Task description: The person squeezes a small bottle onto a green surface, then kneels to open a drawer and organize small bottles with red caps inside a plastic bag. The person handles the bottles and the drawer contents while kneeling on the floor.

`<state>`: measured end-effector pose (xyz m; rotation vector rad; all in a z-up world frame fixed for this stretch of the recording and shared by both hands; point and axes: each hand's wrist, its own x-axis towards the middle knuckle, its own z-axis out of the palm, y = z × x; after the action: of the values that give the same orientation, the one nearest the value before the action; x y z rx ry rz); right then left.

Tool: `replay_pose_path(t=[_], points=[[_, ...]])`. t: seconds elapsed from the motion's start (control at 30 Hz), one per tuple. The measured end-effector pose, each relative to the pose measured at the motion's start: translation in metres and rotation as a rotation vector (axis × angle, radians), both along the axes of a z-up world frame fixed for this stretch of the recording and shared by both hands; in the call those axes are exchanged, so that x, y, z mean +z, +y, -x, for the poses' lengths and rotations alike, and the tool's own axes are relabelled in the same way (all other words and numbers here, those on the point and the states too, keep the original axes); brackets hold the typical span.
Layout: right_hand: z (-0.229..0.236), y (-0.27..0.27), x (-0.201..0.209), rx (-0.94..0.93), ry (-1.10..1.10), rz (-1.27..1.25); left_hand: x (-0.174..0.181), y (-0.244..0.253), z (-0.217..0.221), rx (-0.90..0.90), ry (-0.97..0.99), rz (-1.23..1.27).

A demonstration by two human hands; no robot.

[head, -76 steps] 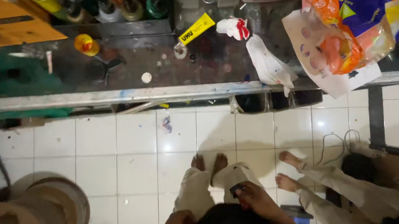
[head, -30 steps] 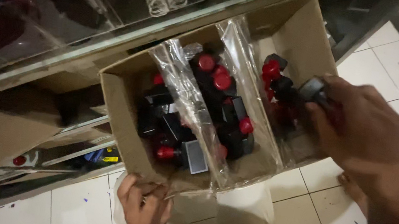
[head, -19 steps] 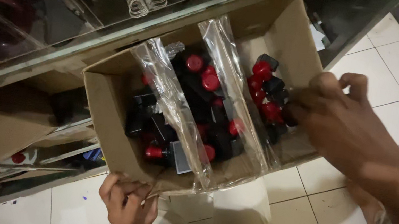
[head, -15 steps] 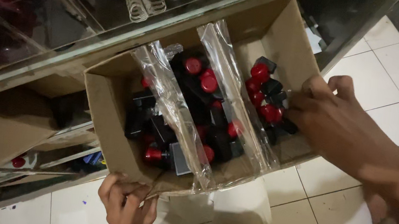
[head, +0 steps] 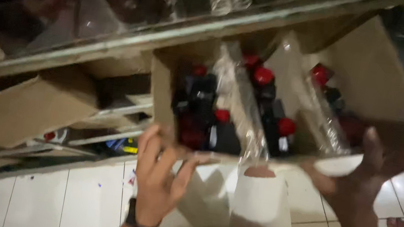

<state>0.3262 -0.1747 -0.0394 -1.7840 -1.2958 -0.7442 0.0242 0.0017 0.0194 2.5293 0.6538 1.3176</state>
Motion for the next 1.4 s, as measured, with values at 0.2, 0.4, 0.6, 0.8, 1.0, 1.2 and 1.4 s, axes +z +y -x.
replay_pose_path(t=[0.2,0.4,0.6,0.8,1.0,1.2,1.4], points=[[-0.033,0.042,0.044,0.079,-0.036,-0.011,0.033,0.029,-0.036,-0.254,-0.146,-0.011],[-0.061,0.039,0.049,0.108,-0.063,-0.047,0.025,0.04,-0.075,-0.407,-0.122,-0.024],[-0.075,0.069,0.049,0.051,-0.03,-0.071,0.016,0.077,-0.1,-0.33,-0.152,-0.016],[-0.084,0.131,0.04,0.025,-0.013,-0.124,-0.03,0.112,-0.127,0.137,-0.12,-0.092],[-0.112,0.156,-0.006,-0.082,0.154,0.047,-0.058,0.134,-0.143,0.427,-0.056,-0.265],[-0.058,0.125,-0.114,-0.427,-0.511,0.077,-0.119,0.085,-0.119,0.04,-0.087,-0.288],[-0.072,0.122,-0.137,-0.102,-0.288,0.425,-0.219,0.035,-0.132,-0.352,0.012,0.909]])
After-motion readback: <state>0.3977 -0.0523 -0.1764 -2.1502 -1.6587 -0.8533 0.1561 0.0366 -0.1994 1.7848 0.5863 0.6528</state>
